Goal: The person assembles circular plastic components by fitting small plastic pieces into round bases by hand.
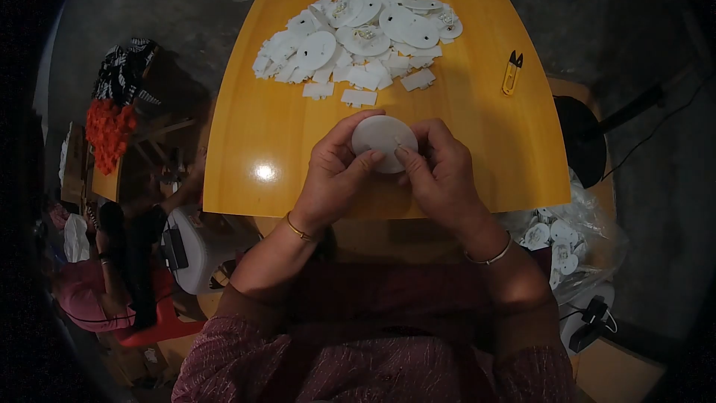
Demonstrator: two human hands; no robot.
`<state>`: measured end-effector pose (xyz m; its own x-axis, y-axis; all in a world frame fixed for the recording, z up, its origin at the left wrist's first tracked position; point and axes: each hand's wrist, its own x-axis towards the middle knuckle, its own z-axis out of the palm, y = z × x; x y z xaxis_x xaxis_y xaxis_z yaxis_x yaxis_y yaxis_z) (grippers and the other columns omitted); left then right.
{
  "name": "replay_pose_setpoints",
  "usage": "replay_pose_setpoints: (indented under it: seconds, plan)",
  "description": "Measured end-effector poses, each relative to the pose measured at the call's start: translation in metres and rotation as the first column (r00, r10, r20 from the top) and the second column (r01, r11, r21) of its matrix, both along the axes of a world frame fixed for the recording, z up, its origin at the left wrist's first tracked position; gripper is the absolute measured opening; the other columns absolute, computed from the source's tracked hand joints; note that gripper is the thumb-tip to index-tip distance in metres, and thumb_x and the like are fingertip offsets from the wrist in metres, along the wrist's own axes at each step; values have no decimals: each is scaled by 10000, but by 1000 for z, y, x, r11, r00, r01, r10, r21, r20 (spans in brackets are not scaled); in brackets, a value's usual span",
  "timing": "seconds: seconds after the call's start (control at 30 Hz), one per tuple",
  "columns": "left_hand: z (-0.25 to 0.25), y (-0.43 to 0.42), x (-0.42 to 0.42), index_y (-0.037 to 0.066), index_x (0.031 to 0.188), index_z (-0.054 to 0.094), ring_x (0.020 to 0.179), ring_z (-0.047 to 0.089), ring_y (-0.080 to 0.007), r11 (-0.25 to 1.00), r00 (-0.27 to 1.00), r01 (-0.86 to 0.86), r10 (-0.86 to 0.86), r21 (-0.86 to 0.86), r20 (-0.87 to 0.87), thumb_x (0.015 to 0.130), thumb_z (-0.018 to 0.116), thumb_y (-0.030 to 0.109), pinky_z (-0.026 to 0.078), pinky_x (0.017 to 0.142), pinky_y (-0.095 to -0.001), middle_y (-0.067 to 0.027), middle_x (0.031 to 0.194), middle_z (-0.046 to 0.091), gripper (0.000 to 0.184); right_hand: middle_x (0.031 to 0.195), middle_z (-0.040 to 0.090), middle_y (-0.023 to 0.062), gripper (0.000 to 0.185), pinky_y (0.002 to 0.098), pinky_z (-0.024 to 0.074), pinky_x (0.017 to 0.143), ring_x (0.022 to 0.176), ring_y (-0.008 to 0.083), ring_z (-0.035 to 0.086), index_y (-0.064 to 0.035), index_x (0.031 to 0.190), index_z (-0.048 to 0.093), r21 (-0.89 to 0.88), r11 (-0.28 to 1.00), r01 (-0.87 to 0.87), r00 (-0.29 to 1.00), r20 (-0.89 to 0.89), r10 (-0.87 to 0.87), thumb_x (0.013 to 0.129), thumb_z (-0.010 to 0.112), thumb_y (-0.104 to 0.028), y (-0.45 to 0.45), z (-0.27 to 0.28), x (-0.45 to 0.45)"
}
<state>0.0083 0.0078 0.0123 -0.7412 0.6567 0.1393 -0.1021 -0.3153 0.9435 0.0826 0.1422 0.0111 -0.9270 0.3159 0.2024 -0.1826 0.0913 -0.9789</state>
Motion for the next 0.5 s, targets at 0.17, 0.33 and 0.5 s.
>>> replay_pose_setpoints:
  seconds: [0.17, 0.33, 0.5]
  plan:
    - [-3, -1, -2, 19, 1177, 461, 959, 527, -120, 1000, 999, -18, 18, -13, -36, 800, 511, -81, 439, 827, -247, -70, 1025, 555, 393, 708, 540, 63, 107, 224, 469, 491, 557, 95, 551, -8, 891, 452, 67, 997, 43, 998, -47, -40, 829, 534, -39, -5, -3, -1]
    - [-4, -1, -1, 9, 1145, 491, 952, 535, -116, 998, 998, -55, 54, -34, -39, 788, 528, -87, 446, 812, -243, -73, 1026, 565, 372, 715, 545, 66, 116, 230, 474, 492, 568, 98, 555, -7, 892, 452, 109, 993, 51, 996, -78, -42, 824, 541, -36, -4, -7, -1]
    - [1, -5, -7, 3, 1173, 476, 959, 531, -114, 997, 999, -9, 6, -73, -48, 800, 531, -62, 439, 835, -242, -62, 1051, 563, 382, 716, 543, 58, 138, 230, 462, 516, 585, 94, 546, -15, 881, 466, 26, 999, -35, 997, 71, 33, 810, 574, -63, 2, -3, 0]
